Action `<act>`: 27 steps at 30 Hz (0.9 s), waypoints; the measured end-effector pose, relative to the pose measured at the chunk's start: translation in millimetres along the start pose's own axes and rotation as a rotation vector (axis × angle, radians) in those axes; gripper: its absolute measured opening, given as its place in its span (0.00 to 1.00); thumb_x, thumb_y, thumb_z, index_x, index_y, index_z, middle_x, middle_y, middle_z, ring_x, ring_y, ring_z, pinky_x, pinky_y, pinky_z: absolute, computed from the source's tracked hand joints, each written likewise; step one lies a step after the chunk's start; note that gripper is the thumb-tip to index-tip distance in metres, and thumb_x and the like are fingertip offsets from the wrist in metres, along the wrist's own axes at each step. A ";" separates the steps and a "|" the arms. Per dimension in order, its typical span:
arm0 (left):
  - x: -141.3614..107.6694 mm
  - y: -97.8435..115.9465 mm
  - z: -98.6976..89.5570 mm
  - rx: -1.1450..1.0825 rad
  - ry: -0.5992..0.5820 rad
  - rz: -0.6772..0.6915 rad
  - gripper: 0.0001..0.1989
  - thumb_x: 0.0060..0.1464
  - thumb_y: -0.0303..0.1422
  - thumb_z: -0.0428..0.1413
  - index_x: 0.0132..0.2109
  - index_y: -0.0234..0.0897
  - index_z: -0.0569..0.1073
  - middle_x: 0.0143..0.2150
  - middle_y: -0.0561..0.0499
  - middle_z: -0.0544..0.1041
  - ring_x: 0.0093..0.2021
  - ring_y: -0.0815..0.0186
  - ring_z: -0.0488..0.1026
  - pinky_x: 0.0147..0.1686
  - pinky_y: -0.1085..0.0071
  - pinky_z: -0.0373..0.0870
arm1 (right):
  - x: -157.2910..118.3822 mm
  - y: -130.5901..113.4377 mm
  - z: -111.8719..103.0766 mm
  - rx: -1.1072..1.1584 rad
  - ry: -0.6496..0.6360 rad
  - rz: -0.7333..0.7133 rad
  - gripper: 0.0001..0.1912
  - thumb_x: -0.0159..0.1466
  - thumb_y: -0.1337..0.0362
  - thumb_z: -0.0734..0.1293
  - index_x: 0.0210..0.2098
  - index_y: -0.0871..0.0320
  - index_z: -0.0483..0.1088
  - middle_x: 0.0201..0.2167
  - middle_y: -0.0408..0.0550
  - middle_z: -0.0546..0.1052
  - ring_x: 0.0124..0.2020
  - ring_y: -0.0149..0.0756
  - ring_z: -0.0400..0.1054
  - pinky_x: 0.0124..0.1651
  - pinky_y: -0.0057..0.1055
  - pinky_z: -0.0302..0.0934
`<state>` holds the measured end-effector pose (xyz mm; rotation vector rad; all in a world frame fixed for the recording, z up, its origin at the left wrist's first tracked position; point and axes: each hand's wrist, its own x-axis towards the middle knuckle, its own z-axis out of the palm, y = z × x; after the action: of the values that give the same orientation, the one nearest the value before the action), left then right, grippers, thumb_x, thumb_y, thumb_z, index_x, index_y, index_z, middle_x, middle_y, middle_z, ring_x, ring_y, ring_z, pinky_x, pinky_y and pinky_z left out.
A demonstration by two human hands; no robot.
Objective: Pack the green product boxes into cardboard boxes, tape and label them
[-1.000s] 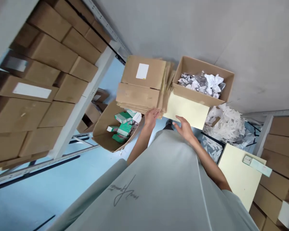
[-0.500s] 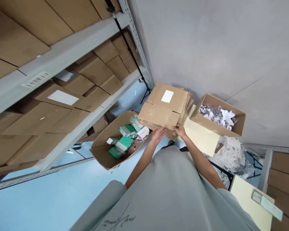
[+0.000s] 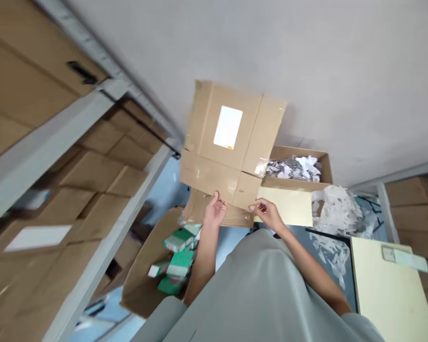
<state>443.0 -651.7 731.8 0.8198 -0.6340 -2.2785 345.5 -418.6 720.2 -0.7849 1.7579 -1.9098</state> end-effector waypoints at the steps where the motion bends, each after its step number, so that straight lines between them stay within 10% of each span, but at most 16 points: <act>1: 4.9 -4.2 16.3 0.039 -0.051 -0.018 0.11 0.68 0.23 0.65 0.37 0.38 0.77 0.23 0.60 0.79 0.21 0.74 0.77 0.29 0.79 0.75 | -5.6 -2.4 -26.9 0.036 0.095 0.005 0.22 0.65 0.41 0.76 0.40 0.53 0.77 0.35 0.46 0.82 0.33 0.38 0.77 0.38 0.34 0.69; 5: 20.3 -44.5 93.5 0.293 -0.278 -0.064 0.15 0.60 0.23 0.72 0.33 0.38 0.74 0.30 0.59 0.85 0.29 0.74 0.82 0.37 0.79 0.80 | -65.3 -9.5 -165.0 0.085 0.775 0.004 0.31 0.61 0.35 0.77 0.46 0.54 0.79 0.39 0.52 0.86 0.34 0.40 0.80 0.38 0.36 0.72; 10: 0.6 -149.1 172.0 0.734 -0.735 -0.227 0.20 0.43 0.34 0.82 0.38 0.41 0.80 0.43 0.49 0.90 0.49 0.60 0.87 0.57 0.65 0.84 | -244.2 -16.6 -281.8 -0.131 1.541 -0.060 0.31 0.66 0.35 0.74 0.50 0.56 0.81 0.44 0.55 0.87 0.42 0.45 0.83 0.45 0.41 0.77; 16: -78.8 -317.6 188.4 1.037 -1.001 -0.430 0.29 0.35 0.40 0.84 0.44 0.41 0.84 0.44 0.47 0.89 0.51 0.55 0.87 0.60 0.61 0.81 | -439.4 14.9 -296.7 -0.397 1.738 0.166 0.34 0.67 0.39 0.75 0.65 0.51 0.78 0.66 0.59 0.81 0.69 0.55 0.75 0.70 0.59 0.70; 27: -234.5 -582.5 185.1 1.407 -1.425 -0.671 0.26 0.32 0.41 0.85 0.38 0.39 0.86 0.43 0.44 0.90 0.45 0.54 0.86 0.52 0.62 0.84 | -656.0 103.5 -314.5 -0.279 2.031 0.248 0.40 0.67 0.45 0.75 0.73 0.52 0.69 0.69 0.60 0.78 0.70 0.52 0.74 0.76 0.58 0.65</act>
<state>229.6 -48.3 594.5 -0.4612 -3.1249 -2.4171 622.8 234.0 527.6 2.0350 2.6210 -2.1189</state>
